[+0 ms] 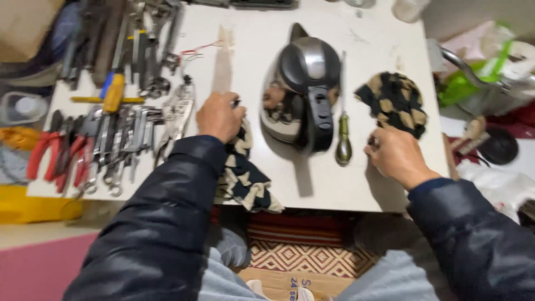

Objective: The person sits on the floor and uses a screwdriver to remove screws from the handle of an electric kettle. They then use a cloth to wipe the kettle and handle the removed screws and parts on the table.

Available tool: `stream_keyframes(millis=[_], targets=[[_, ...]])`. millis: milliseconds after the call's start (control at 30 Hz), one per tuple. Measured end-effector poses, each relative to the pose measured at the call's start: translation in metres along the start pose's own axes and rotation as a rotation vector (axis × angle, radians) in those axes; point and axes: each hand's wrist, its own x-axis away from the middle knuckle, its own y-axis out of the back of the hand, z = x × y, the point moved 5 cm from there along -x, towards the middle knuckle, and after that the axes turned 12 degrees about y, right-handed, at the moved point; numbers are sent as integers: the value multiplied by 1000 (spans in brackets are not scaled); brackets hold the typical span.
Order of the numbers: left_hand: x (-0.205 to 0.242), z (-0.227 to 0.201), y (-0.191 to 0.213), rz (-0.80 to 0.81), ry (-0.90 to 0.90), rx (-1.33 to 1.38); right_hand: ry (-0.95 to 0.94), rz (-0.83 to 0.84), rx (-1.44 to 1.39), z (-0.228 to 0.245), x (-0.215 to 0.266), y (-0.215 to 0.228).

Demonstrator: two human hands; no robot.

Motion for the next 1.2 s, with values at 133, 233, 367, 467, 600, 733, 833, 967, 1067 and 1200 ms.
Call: stream_keyframes(millis=[133, 233, 367, 467, 600, 733, 833, 967, 1067, 1200], targets=[[-19, 9, -24, -94, 63, 32, 87, -50, 21, -20, -2, -27], [-11, -1, -19, -85, -17, -21, 56, 118, 98, -8, 5, -17], [-2, -1, -10, -104, -35, -23, 72, 189, -57, 49, 39, -4], [14, -4, 15, -109, -24, -68, 292, 103, -308, 130, 62, -1], [60, -13, 54, 280, 112, -141, 588, -198, -534, 238, 49, 41], [68, 22, 18, 239, 1, -225, 427, -431, -459, 271, -8, 54], [75, 32, 16, 199, -162, -169, 374, -587, -363, 281, -50, 39], [72, 46, 8, 180, -176, -268, 372, -538, -320, 286, -100, -12], [67, 52, 9, 173, -172, -266, 414, -560, -178, 280, -129, -42], [67, 57, 14, 156, -200, -219, 473, -550, -145, 286, -133, -35]])
